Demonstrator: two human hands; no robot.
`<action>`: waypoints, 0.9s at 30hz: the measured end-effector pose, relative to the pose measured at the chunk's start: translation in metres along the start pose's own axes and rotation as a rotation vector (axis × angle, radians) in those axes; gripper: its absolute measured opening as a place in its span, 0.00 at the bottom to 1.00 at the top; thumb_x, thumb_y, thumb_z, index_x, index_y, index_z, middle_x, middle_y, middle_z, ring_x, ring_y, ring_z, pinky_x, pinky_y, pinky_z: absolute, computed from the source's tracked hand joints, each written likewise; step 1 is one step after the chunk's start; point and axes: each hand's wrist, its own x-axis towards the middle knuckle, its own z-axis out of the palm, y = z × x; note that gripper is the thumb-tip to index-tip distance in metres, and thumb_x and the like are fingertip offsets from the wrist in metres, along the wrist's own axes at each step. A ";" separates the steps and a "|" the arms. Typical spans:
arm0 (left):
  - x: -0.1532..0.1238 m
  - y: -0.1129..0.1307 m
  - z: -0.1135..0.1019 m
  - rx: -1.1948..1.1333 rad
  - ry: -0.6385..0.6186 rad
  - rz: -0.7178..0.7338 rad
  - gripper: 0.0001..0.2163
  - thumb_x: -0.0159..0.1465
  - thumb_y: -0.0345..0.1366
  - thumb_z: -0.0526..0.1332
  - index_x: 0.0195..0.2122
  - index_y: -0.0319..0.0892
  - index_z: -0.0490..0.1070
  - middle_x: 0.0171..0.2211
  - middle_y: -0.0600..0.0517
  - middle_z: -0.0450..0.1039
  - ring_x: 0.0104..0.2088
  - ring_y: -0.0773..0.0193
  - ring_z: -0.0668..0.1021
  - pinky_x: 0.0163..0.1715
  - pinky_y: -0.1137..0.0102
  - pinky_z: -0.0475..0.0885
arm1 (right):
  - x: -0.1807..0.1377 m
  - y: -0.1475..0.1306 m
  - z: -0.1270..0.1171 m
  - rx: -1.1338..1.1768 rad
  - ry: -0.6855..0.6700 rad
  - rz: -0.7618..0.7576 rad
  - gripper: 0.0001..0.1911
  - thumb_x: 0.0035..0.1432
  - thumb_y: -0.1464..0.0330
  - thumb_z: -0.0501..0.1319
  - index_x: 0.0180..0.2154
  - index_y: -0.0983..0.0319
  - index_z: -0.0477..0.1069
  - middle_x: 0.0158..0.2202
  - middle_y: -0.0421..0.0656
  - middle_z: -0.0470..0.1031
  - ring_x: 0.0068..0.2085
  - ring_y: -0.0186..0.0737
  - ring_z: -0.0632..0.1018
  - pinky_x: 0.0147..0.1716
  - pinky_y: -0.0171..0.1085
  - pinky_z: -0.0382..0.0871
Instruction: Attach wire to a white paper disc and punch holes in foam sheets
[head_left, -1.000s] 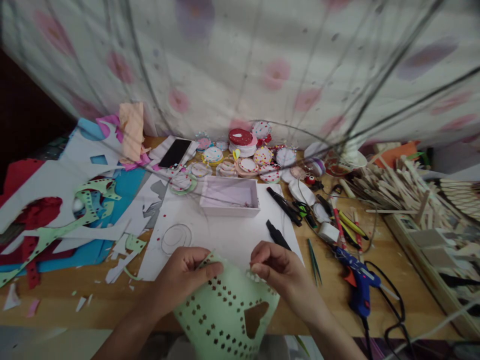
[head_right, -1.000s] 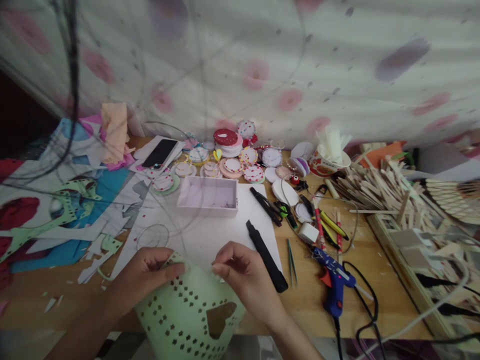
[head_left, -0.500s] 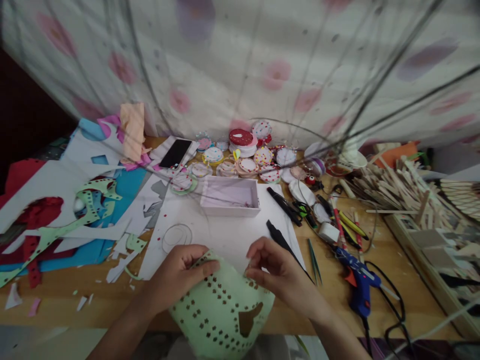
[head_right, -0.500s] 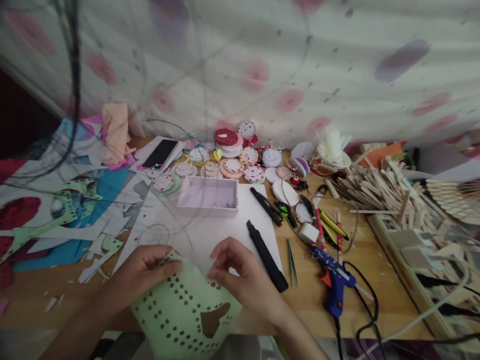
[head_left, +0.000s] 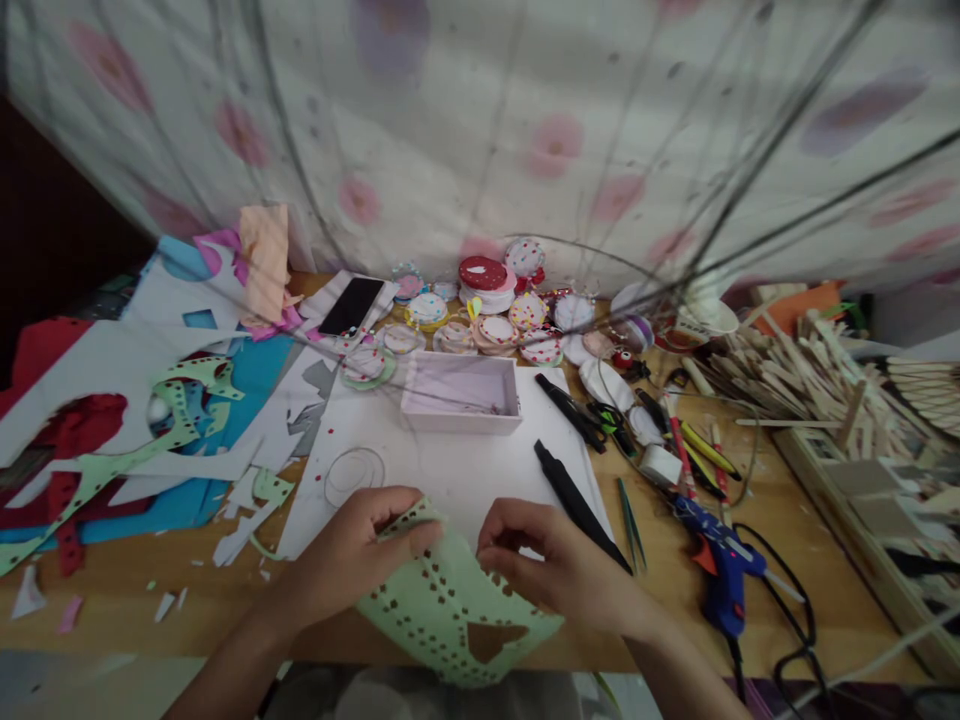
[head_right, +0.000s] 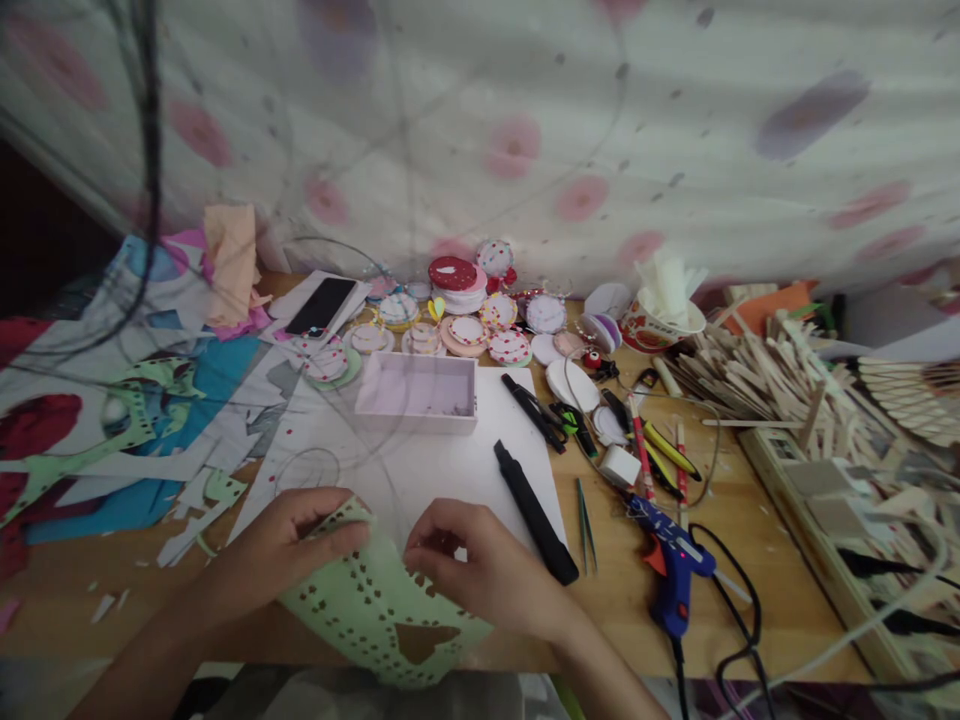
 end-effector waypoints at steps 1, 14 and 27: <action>-0.001 0.000 0.000 -0.028 -0.040 -0.021 0.11 0.57 0.43 0.60 0.27 0.40 0.69 0.24 0.57 0.66 0.28 0.66 0.70 0.27 0.76 0.64 | 0.000 0.000 0.001 -0.032 0.020 -0.029 0.05 0.59 0.69 0.58 0.30 0.62 0.68 0.25 0.37 0.68 0.27 0.31 0.68 0.27 0.31 0.61; 0.002 -0.008 -0.007 -0.232 0.060 -0.320 0.11 0.51 0.42 0.66 0.28 0.39 0.73 0.24 0.54 0.77 0.24 0.64 0.77 0.23 0.74 0.70 | -0.010 0.005 -0.003 -0.200 0.212 -0.312 0.06 0.63 0.72 0.53 0.32 0.60 0.64 0.31 0.39 0.66 0.34 0.33 0.67 0.33 0.32 0.61; -0.001 -0.007 -0.006 -0.107 0.035 -0.248 0.08 0.53 0.40 0.64 0.26 0.40 0.73 0.25 0.54 0.77 0.26 0.64 0.77 0.25 0.75 0.69 | -0.001 0.007 0.001 0.161 0.152 -0.140 0.06 0.53 0.77 0.57 0.29 0.61 0.67 0.30 0.40 0.71 0.34 0.34 0.73 0.35 0.34 0.65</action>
